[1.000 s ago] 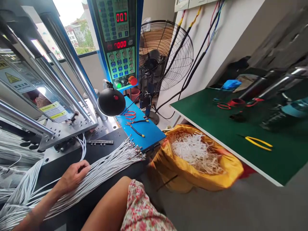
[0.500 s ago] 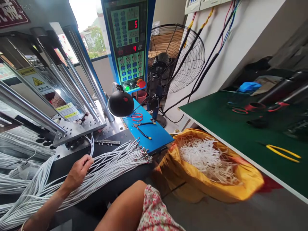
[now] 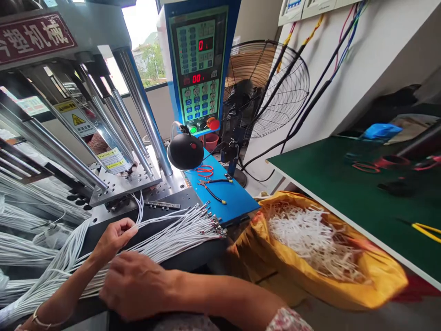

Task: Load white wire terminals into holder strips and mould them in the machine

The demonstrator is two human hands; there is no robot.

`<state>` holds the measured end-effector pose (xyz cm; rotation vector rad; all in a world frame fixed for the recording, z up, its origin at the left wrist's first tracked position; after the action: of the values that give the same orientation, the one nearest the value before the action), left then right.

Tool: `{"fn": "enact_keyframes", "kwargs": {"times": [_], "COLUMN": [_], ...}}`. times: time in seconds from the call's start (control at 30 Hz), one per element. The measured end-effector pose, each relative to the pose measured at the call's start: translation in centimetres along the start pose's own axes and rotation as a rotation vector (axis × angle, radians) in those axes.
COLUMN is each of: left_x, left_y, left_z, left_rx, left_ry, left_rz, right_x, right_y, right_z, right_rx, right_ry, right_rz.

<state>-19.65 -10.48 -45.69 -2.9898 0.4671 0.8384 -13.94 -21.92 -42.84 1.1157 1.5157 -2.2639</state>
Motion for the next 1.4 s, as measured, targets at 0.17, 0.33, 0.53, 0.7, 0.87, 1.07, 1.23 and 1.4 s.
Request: {"fn": "enact_keyframes", "kwargs": {"times": [0.17, 0.33, 0.53, 0.7, 0.87, 1.07, 1.23, 1.4], "left_x": [-0.9, -1.3, 7.8, 10.0, 10.3, 9.9, 9.6, 9.0], "left_y": [0.1, 0.7, 8.0, 12.2, 10.3, 8.7, 8.5, 7.3], "left_z": [-1.7, -3.3, 0.1, 4.6, 4.1, 2.8, 3.0, 2.6], "left_rx": [-0.007, -0.127, -0.443, -0.553, -0.595, -0.531, -0.513, -0.424], "left_ry": [0.067, 0.17, 0.355, 0.544, 0.706, 0.635, 0.582, 0.58], "left_rz": [0.015, -0.02, 0.467, 0.379, 0.159, 0.106, 0.142, 0.058], "right_x": [-0.5, -3.1, 0.6, 1.5, 2.1, 1.5, -1.0, -0.6], "right_y": [4.6, 8.3, 6.5, 6.5, 6.3, 7.0, 6.9, 6.3], "right_z": [-8.6, -10.9, -8.1, -7.1, -7.2, -8.4, -8.6, -6.7], "right_rx": [0.348, 0.812, 1.45, 1.473, 1.356, 1.23, 0.984, 0.757], "right_ry": [0.068, -0.354, -1.749, -1.844, -1.714, -1.464, -0.84, -0.606], "right_rz": [0.035, -0.18, -0.605, -0.648, -0.632, -0.528, -0.357, -0.091]}}
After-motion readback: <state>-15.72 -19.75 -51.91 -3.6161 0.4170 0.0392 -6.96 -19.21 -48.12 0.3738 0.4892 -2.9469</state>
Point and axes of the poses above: each hand's wrist, its own y-axis away from the middle knuckle, its own x-axis out of the palm, z = x × y, the point moved 8 cm from there along -y, towards the middle knuckle, and after that the axes turned 11 degrees about -z, right-handed, at the moved point
